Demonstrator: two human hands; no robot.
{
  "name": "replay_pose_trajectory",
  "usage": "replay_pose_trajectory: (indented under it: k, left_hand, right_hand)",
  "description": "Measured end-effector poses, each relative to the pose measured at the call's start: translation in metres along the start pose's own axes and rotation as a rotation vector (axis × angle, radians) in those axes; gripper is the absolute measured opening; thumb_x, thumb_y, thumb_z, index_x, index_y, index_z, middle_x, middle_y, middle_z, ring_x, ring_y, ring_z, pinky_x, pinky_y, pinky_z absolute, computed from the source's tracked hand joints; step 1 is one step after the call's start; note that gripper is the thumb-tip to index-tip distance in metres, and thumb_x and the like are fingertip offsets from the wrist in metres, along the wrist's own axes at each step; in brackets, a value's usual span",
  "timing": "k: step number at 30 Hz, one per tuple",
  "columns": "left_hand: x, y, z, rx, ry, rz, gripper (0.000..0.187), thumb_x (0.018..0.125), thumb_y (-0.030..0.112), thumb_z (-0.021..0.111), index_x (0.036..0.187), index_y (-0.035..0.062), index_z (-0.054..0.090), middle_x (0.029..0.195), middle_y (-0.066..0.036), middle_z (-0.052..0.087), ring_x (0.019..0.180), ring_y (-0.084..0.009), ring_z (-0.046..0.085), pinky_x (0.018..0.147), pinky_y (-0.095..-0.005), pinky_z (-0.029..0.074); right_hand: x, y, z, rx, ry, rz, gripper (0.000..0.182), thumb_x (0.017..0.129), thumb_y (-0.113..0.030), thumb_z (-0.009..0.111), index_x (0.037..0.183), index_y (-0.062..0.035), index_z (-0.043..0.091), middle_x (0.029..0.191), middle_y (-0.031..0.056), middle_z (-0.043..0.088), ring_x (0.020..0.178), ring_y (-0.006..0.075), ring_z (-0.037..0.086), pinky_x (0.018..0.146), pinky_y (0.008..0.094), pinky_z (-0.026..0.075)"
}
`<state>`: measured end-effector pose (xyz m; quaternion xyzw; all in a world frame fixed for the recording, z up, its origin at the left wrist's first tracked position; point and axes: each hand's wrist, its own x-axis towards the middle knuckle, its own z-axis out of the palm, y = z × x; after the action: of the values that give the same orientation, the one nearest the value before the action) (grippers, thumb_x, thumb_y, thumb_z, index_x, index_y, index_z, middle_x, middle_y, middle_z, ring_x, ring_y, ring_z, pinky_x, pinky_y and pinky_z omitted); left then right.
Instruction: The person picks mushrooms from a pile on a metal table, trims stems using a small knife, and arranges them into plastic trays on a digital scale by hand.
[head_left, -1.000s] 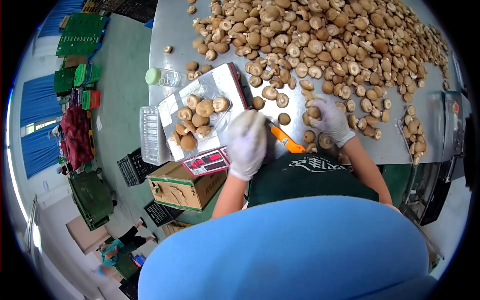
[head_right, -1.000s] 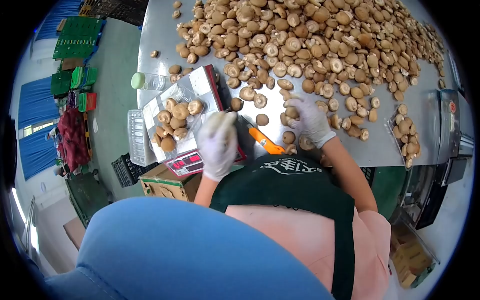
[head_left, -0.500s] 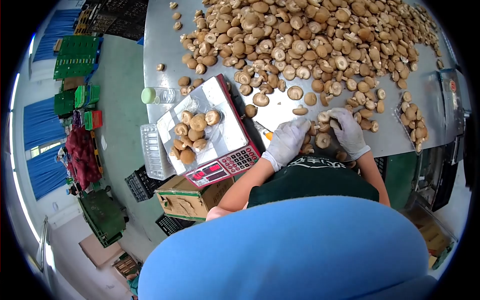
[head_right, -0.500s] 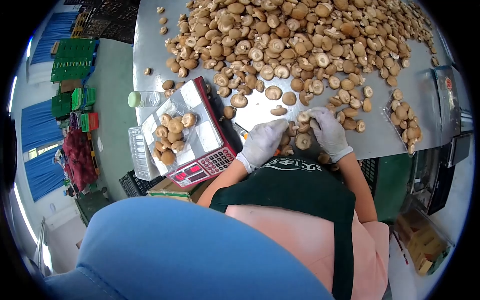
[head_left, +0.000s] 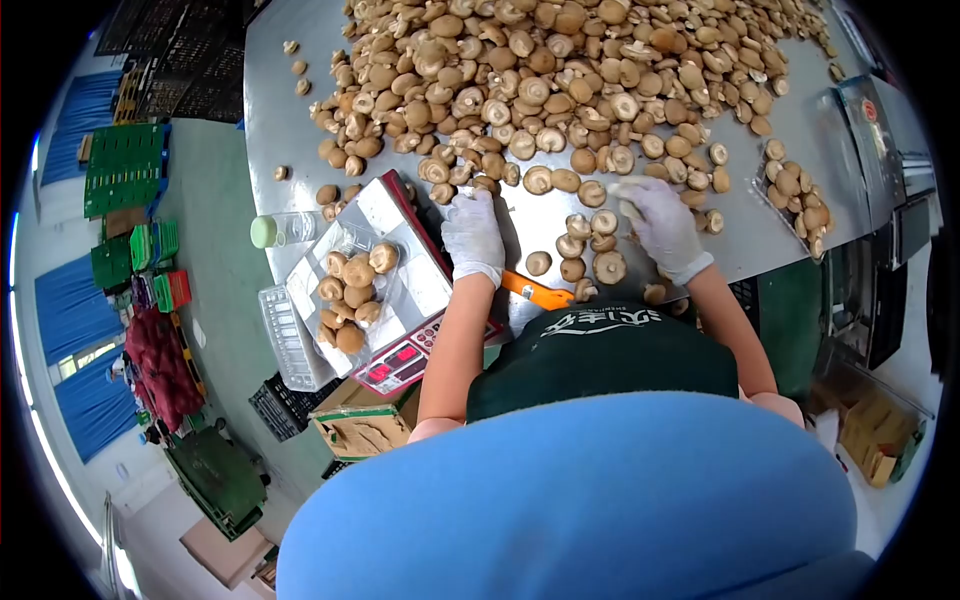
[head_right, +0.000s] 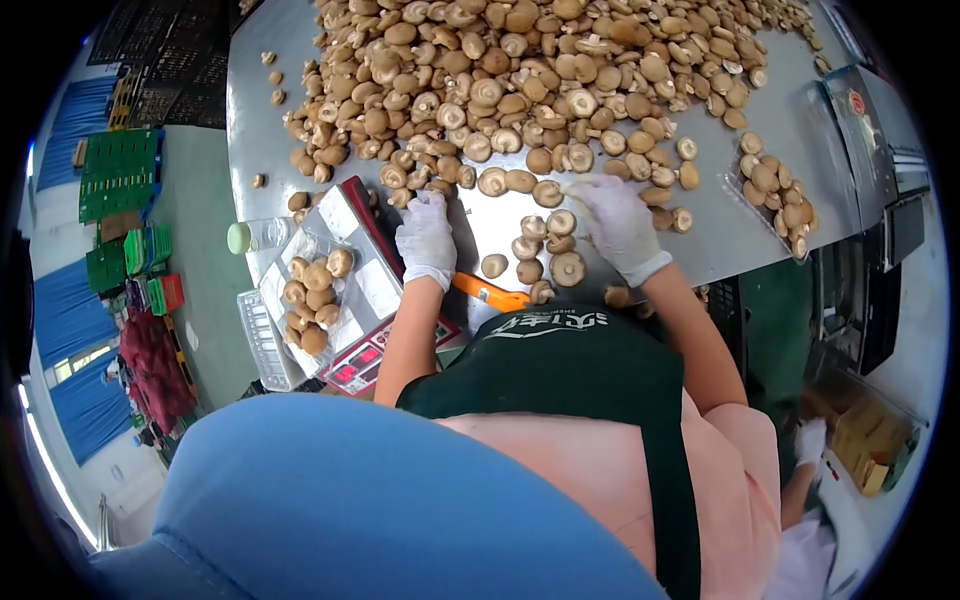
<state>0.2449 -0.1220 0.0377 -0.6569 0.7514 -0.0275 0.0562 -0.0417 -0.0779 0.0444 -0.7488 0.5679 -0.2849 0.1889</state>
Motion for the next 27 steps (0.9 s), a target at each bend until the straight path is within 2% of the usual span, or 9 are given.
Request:
replay_pose_trajectory:
  k: [6,7,9,11,13,19,23,25,27]
  left_hand:
    - [-0.007,0.000,-0.003,-0.361,-0.179,0.103,0.015,0.090,0.018,0.061,0.104,0.0122,0.059,0.099,-0.017,0.064,0.090,-0.0357,0.067,0.072,-0.0491,0.055]
    - [-0.014,0.005,-0.015,-0.518,-0.265,0.122,0.037,0.086,0.026,0.071,0.118,0.0118,0.058,0.105,-0.020,0.065,0.094,-0.0369,0.066,0.080,-0.0461,0.053]
    - [-0.028,0.019,-0.033,-0.676,-0.254,0.117,0.050,0.087,0.024,0.071,0.133,0.0144,0.054,0.115,-0.020,0.063,0.101,-0.0380,0.064,0.085,-0.0449,0.053]
    - [-0.036,0.032,-0.043,-0.665,0.044,0.221,0.067,0.085,0.019,0.074,0.146,0.0154,0.044,0.126,-0.020,0.058,0.110,-0.0378,0.062,0.090,-0.0432,0.052]
    - [-0.042,0.043,-0.061,-1.112,0.041,0.267,0.076,0.082,0.014,0.080,0.148,0.0093,0.042,0.134,-0.015,0.053,0.113,-0.0266,0.062,0.095,-0.0347,0.052]
    - [-0.069,0.023,-0.069,-1.458,-0.257,-0.074,0.041,0.089,0.010,0.075,0.124,-0.0010,0.056,0.104,-0.007,0.068,0.094,-0.0095,0.064,0.080,-0.0254,0.054]
    - [-0.109,-0.030,-0.077,-1.795,-0.008,-0.389,0.026,0.094,0.013,0.069,0.113,-0.0003,0.058,0.098,-0.009,0.070,0.078,-0.0095,0.064,0.068,-0.0233,0.053]
    - [-0.128,-0.054,-0.074,-2.083,-0.111,-0.431,0.030,0.097,0.020,0.066,0.117,-0.0002,0.056,0.106,-0.013,0.070,0.078,-0.0113,0.065,0.068,-0.0229,0.054]
    - [-0.138,-0.053,-0.068,-2.242,-0.112,-0.462,0.039,0.101,0.030,0.060,0.124,-0.0003,0.054,0.115,-0.017,0.067,0.080,-0.0172,0.068,0.064,-0.0239,0.055]
  right_hand:
    - [0.026,0.006,0.033,0.016,-0.056,-0.048,0.039,0.081,-0.007,0.069,0.120,-0.0111,0.066,0.115,0.0094,0.067,0.101,0.0317,0.064,0.087,0.0373,0.053]
    - [0.026,0.010,0.039,0.124,-0.099,0.019,0.034,0.083,-0.009,0.069,0.117,-0.0122,0.068,0.116,0.0087,0.067,0.101,0.0314,0.065,0.085,0.0373,0.054]
    - [0.027,0.008,0.045,0.275,0.044,0.015,0.022,0.087,-0.013,0.070,0.109,-0.0080,0.070,0.102,0.0067,0.071,0.086,0.0222,0.068,0.075,0.0315,0.055]
    - [0.034,-0.014,0.011,0.782,-0.287,0.416,0.015,0.092,-0.015,0.068,0.101,-0.0031,0.071,0.087,0.0019,0.070,0.073,0.0101,0.064,0.066,0.0244,0.052]
    - [0.032,-0.027,0.002,0.928,-0.354,0.537,0.015,0.094,-0.014,0.066,0.099,-0.0001,0.070,0.083,-0.0018,0.066,0.070,0.0036,0.058,0.063,0.0202,0.048]
    - [0.026,-0.061,0.025,0.936,-0.409,0.197,0.018,0.095,-0.014,0.063,0.102,0.0007,0.070,0.091,0.0061,0.068,0.068,0.0094,0.060,0.063,0.0237,0.048]
    - [0.023,-0.077,0.033,0.669,-0.537,0.184,0.025,0.091,-0.019,0.067,0.107,0.0004,0.069,0.092,0.0092,0.068,0.079,0.0194,0.065,0.074,0.0314,0.052]
    - [0.019,-0.094,0.054,0.567,-0.473,0.018,0.029,0.087,-0.027,0.071,0.103,-0.0028,0.069,0.087,0.0123,0.069,0.080,0.0266,0.068,0.074,0.0364,0.054]
    - [0.022,-0.120,0.069,-0.003,-0.525,-0.466,0.033,0.082,-0.035,0.075,0.096,-0.0059,0.067,0.083,0.0138,0.068,0.080,0.0305,0.068,0.073,0.0412,0.054]
